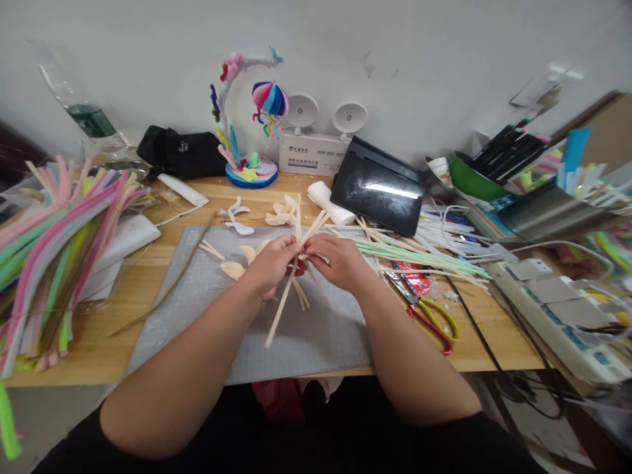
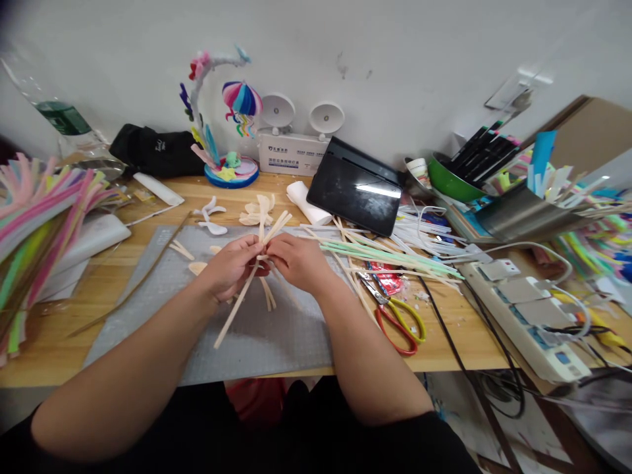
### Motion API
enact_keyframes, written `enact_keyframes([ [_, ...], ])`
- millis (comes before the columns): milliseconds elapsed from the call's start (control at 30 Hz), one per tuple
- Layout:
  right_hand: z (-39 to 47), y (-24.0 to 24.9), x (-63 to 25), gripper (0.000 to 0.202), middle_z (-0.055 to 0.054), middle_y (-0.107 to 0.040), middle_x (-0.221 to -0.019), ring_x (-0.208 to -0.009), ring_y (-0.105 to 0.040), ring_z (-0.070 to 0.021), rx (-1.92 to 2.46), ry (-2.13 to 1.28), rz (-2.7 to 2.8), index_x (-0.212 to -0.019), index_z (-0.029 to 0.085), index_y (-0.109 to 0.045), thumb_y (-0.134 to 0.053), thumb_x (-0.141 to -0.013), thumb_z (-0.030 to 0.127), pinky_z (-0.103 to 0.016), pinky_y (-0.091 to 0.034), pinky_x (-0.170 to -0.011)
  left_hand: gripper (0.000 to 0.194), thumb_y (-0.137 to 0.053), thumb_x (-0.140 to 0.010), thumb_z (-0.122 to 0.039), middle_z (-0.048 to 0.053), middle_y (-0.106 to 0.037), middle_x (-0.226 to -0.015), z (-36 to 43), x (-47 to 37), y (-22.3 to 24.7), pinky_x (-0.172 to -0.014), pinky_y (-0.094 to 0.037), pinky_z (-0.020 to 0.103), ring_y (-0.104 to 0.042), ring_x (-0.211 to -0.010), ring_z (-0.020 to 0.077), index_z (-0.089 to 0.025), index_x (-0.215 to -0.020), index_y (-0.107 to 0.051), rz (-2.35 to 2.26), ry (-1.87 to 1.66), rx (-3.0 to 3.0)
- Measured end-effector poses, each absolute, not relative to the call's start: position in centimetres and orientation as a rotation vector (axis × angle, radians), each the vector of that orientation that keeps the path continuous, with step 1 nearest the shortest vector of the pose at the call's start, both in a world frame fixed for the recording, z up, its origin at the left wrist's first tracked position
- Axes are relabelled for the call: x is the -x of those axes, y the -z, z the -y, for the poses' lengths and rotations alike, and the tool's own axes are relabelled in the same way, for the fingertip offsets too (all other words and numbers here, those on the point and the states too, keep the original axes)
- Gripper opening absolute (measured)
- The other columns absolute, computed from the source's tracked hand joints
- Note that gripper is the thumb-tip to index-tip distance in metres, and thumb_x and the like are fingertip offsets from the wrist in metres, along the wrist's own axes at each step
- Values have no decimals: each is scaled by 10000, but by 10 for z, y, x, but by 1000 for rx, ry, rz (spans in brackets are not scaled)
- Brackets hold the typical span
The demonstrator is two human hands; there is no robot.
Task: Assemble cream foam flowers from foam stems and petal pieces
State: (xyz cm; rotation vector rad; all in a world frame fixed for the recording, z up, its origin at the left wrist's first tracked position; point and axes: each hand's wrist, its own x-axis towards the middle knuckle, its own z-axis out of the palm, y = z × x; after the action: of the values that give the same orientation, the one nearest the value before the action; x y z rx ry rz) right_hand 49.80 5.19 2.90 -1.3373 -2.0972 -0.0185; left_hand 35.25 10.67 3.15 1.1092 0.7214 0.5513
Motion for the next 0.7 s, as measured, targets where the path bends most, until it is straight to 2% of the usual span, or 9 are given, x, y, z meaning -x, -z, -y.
enact_keyframes([
  [267, -51, -29, -497, 169, -51, -624, -927, -835, -567, -130, 1396, 117, 2179, -812, 184, -606, -442, -794, 151, -230, -424, -687, 141, -529, -743, -256, -17, -530, -613, -109, -356, -28, -548, -449, 194, -521, -517, 63, -146, -684, -464, -701, -598, -1069],
  [400, -52, -28, -499, 187, -48, -640, -897, -818, -575, -127, 1339, 81, 2166, -820, 196, -622, -437, -813, 176, -234, -425, -685, 155, -512, -749, -271, -44, -498, -521, -107, -355, -32, -421, -410, 184, -505, -399, 72, -159, -685, -426, -734, -585, -974],
  [533, -53, -29, -496, 173, -43, -666, -835, -768, -593, -128, 1317, -67, 2053, -850, 195, -627, -461, -816, 229, -249, -434, -693, 158, -500, -753, -271, -67, -426, -412, -107, -355, -33, -368, -374, 172, -427, -320, 60, -162, -669, -421, -739, -635, -979],
  [700, -54, -26, -485, 152, -5, -643, -700, -624, -590, -100, 1421, -458, 1778, -835, 181, -583, -453, -814, 257, -221, -439, -600, 129, -492, -753, -251, -73, -447, -433, -110, -356, -27, -380, -374, 160, -422, -328, 45, -166, -683, -425, -691, -735, -1052],
])
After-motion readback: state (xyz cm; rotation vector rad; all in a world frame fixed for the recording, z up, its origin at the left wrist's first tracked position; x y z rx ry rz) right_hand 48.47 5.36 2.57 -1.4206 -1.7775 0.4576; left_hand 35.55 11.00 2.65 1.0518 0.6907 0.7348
